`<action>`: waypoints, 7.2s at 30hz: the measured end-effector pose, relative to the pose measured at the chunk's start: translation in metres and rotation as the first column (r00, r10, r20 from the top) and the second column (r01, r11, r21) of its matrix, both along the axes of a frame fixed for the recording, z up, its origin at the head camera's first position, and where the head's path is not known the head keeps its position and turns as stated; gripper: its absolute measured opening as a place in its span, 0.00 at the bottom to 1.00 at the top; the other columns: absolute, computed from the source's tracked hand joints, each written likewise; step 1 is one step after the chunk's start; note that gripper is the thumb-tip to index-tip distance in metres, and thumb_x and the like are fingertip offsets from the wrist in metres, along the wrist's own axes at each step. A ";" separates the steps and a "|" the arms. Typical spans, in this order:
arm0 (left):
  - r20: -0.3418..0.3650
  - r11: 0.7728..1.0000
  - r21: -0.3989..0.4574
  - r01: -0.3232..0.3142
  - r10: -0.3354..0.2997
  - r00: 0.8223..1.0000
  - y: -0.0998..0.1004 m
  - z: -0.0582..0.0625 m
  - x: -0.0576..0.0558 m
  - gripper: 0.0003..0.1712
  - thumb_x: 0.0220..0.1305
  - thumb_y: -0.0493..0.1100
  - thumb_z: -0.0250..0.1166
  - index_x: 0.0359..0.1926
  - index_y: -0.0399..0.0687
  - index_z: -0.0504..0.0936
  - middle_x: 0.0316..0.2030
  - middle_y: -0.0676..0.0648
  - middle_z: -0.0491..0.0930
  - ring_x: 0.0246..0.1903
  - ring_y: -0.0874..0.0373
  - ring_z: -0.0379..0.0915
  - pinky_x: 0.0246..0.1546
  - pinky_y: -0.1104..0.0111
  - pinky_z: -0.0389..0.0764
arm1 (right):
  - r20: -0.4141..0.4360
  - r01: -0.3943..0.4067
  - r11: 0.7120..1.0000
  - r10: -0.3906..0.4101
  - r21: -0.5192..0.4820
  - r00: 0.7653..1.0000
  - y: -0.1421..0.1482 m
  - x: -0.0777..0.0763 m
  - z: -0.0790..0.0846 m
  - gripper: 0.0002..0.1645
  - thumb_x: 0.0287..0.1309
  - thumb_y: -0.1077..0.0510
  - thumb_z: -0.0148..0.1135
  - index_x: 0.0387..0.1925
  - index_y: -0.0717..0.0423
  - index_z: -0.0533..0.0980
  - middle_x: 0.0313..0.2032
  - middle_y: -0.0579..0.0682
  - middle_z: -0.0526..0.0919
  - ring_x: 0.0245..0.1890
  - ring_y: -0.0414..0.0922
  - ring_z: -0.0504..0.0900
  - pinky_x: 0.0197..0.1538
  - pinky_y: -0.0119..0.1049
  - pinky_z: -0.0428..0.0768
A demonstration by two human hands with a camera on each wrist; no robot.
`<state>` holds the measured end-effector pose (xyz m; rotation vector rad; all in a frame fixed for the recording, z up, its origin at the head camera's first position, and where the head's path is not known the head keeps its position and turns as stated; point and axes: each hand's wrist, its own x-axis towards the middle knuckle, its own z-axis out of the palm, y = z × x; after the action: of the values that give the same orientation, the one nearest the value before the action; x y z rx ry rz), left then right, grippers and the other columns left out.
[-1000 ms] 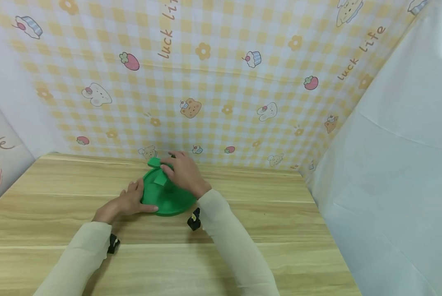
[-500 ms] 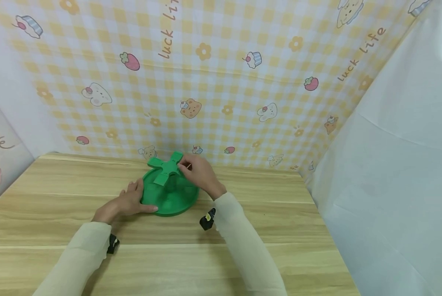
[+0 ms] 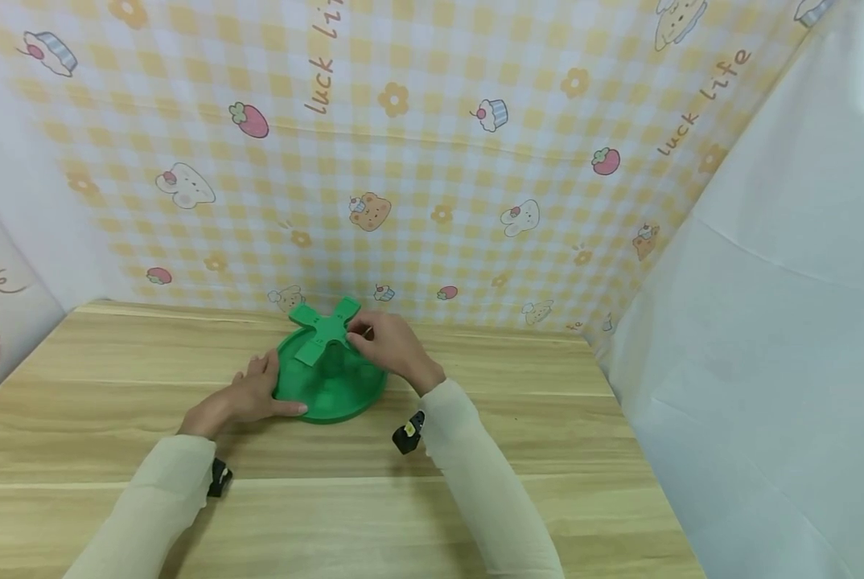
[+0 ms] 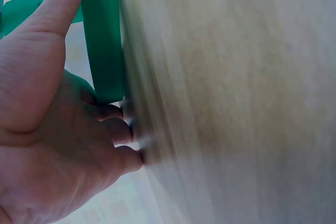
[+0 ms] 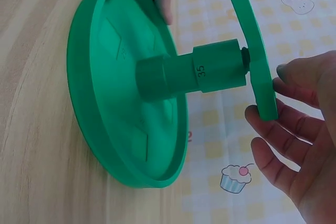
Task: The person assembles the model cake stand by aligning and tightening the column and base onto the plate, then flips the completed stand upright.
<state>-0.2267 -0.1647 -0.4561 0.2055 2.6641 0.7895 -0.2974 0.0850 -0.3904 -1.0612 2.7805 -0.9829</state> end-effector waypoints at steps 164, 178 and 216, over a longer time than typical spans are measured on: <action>0.021 0.999 0.029 -0.013 0.012 1.000 0.001 0.002 0.001 0.74 0.59 0.66 0.68 0.72 0.21 0.28 0.72 0.19 0.32 0.73 0.26 0.23 0.70 0.35 0.35 | 0.154 0.169 0.972 -0.144 -0.164 0.977 -0.006 0.002 -0.009 0.32 0.70 0.60 0.56 0.73 0.55 0.62 0.69 0.55 0.69 0.66 0.53 0.72 0.62 0.52 0.75; -0.002 0.998 0.067 -0.009 0.009 1.000 0.000 0.001 0.005 0.75 0.57 0.66 0.69 0.72 0.20 0.28 0.72 0.19 0.31 0.72 0.24 0.22 0.69 0.33 0.34 | 0.047 0.107 0.976 -0.100 -0.187 0.994 0.003 0.004 -0.016 0.23 0.68 0.59 0.60 0.62 0.63 0.74 0.55 0.61 0.76 0.52 0.54 0.79 0.55 0.50 0.80; -0.033 0.999 0.047 0.003 -0.002 0.999 0.000 0.003 0.006 0.74 0.57 0.66 0.69 0.72 0.18 0.32 0.71 0.17 0.36 0.72 0.23 0.27 0.69 0.33 0.38 | -0.010 0.159 0.935 -0.171 -0.316 0.985 -0.007 0.014 -0.015 0.13 0.70 0.58 0.57 0.41 0.60 0.85 0.36 0.52 0.87 0.33 0.43 0.82 0.34 0.32 0.81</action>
<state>-0.2208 -0.1646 -0.4535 0.2356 2.6773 0.8561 -0.2835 0.0782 -0.4051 -0.8854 2.8446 -1.4821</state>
